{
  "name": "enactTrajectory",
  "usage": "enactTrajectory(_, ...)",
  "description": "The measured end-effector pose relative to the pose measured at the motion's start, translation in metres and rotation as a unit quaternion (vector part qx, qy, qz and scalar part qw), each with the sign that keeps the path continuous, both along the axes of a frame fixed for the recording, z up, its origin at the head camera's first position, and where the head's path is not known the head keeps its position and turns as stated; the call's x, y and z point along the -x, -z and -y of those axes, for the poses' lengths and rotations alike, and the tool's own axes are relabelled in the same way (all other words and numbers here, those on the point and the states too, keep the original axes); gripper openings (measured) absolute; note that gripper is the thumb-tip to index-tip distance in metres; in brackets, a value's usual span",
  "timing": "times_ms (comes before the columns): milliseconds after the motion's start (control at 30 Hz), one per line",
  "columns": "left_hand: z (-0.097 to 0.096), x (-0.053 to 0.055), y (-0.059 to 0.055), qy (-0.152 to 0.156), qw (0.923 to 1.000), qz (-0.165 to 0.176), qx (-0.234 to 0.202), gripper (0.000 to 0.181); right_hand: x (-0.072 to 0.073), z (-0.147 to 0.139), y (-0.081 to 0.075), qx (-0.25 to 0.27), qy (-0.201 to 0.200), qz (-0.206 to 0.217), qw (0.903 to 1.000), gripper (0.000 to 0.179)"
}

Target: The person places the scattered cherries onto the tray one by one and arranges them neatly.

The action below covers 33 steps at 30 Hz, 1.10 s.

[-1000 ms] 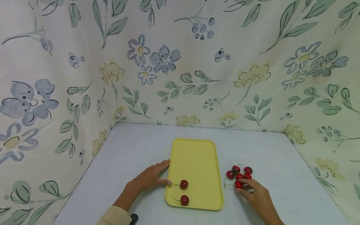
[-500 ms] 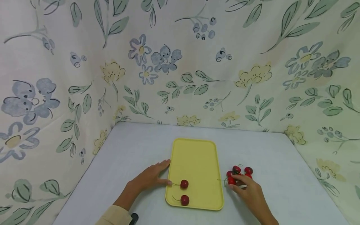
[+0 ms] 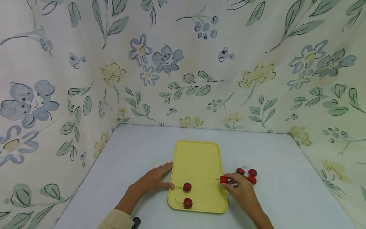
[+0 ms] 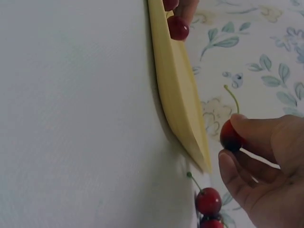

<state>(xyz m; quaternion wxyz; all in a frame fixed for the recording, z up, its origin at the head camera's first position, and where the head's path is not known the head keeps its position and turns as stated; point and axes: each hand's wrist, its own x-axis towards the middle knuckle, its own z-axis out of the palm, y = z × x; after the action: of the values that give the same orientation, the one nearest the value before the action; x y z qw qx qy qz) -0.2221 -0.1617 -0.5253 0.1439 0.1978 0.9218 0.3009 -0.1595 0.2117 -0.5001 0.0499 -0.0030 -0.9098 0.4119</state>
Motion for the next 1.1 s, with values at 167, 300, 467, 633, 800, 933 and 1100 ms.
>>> enactTrajectory(167, 0.000, 0.000, -0.001, 0.000, 1.0000, -0.003, -0.004, 0.103, 0.003, 0.010, 0.000, 0.009, -0.014, -0.016, 0.9997, 0.034)
enactTrajectory(300, 0.000, 0.000, 0.000, -0.001, 1.0000, -0.004, -0.004, 0.103, 0.005, 0.018, 0.001, 0.012, -0.031, -0.028, 0.9991, 0.034)
enactTrajectory(467, -0.001, -0.001, 0.000, 0.002, 0.9999, -0.010, -0.008, 0.103, 0.010, 0.029, 0.004, 0.014, -0.048, -0.035, 0.9981, 0.032)
enactTrajectory(633, -0.002, -0.003, -0.002, 0.008, 0.9998, -0.015, -0.012, 0.103, 0.012, 0.039, 0.005, 0.016, -0.056, -0.036, 0.9977, 0.030)
enactTrajectory(800, -0.002, -0.003, -0.003, 0.007, 0.9998, -0.011, -0.013, 0.102, 0.013, 0.048, 0.006, 0.023, -0.064, -0.045, 0.9967, 0.030)
enactTrajectory(933, -0.001, -0.003, -0.003, 0.007, 0.9998, -0.010, -0.016, 0.103, 0.015, 0.057, 0.005, 0.027, -0.077, -0.046, 0.9956, 0.031)
enactTrajectory(1100, -0.001, -0.003, -0.004, 0.006, 0.9998, -0.010, -0.018, 0.102, 0.017, 0.068, 0.005, 0.042, -0.104, -0.050, 0.9924, 0.030)
